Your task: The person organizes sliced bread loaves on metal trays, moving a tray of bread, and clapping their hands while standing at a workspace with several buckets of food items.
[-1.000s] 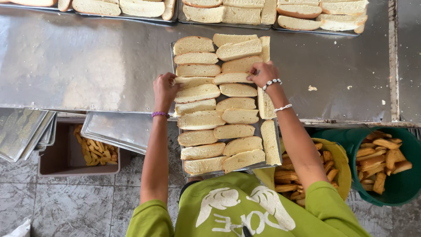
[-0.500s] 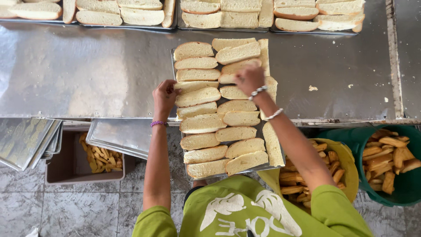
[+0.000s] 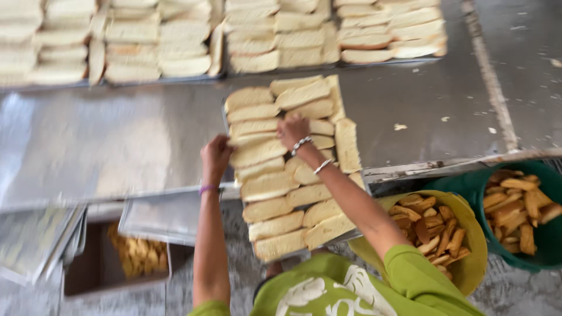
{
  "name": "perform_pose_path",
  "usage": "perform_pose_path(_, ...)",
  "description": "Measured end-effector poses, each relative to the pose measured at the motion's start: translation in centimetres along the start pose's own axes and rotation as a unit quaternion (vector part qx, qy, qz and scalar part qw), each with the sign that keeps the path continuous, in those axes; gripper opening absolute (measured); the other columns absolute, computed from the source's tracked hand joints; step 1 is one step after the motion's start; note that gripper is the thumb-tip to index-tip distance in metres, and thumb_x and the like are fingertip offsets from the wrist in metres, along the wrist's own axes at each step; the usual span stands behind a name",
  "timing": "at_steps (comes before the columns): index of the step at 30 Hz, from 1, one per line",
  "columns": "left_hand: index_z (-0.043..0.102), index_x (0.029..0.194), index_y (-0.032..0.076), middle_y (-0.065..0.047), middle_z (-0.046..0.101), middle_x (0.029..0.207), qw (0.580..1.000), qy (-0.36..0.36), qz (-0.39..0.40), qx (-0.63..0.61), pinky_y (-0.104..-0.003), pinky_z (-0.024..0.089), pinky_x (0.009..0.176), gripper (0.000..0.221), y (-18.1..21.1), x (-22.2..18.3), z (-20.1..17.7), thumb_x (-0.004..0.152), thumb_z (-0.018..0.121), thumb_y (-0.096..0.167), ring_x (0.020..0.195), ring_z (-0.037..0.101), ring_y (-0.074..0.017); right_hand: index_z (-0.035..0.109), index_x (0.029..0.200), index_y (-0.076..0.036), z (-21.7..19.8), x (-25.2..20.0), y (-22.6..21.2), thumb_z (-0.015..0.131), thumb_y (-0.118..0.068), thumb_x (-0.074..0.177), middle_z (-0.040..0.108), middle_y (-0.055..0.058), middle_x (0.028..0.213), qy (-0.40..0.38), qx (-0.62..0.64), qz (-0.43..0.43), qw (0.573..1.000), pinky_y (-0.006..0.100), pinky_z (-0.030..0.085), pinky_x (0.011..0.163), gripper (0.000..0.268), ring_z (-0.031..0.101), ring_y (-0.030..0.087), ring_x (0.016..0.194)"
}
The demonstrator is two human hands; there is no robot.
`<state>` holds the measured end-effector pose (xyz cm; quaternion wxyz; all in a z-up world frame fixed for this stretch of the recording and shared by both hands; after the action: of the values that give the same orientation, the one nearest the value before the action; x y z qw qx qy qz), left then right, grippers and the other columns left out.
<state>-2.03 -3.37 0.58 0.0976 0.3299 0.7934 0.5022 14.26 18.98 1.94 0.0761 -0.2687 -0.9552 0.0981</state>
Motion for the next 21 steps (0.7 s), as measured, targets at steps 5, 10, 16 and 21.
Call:
perform_pose_path(5,0.078,0.117,0.008,-0.009,0.075,0.079,1.0,-0.018,-0.025,0.008,-0.031,0.055,0.064,0.035,-0.3,0.3,0.4,0.084,0.087,0.015,0.068,0.063,-0.011,0.076,0.079,-0.022,-1.5,1.2,0.1,0.076,-0.016,0.079,0.072,0.003,0.097,0.03,-0.036,0.013,0.999,0.048,0.046,0.091,0.006,0.059,0.026,0.108)
perform_pose_path(10,0.074,0.129,0.007,-0.014,0.07,0.104,0.986,0.024,0.095,0.135,-0.041,0.052,0.086,0.053,3.9,-1.0,0.2,0.079,0.087,0.019,0.093,0.066,-0.0279,0.079,0.082,-0.022,-2.4,0.8,1.6,0.081,-0.017,0.067,0.071,0.008,0.1,-0.018,0.032,0.034,0.999,0.051,0.045,0.087,0.016,0.058,0.031,0.108)
perform_pose_path(16,0.078,0.119,0.016,-0.004,0.067,0.124,0.961,-0.05,0.199,0.184,-0.05,0.034,0.104,0.044,8.6,-5.3,1.6,0.08,0.089,0.034,0.121,0.053,-0.0318,0.074,0.095,-0.009,-6.2,-4.2,9.0,0.07,-0.014,0.085,0.072,0.014,0.098,0.05,0.246,-0.112,0.961,0.044,0.054,0.089,0.012,0.067,0.033,0.096)
perform_pose_path(21,0.075,0.124,0.018,-0.004,0.066,0.124,0.953,-0.105,0.196,0.206,-0.05,0.033,0.104,0.047,10.3,-5.1,4.6,0.079,0.086,0.029,0.121,0.052,-0.0285,0.08,0.089,-0.02,-6.7,-7.1,13.8,0.085,-0.025,0.078,0.074,0.003,0.095,0.018,0.065,-0.042,0.997,0.044,0.051,0.088,0.014,0.064,0.027,0.097)
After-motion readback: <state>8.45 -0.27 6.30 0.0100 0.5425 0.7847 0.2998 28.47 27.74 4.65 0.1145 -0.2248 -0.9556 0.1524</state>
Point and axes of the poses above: each hand's wrist, its own x-axis towards the middle knuckle, its own z-axis out of the palm, y = z × x, the point moved 5 cm from there along x, towards the middle knuckle
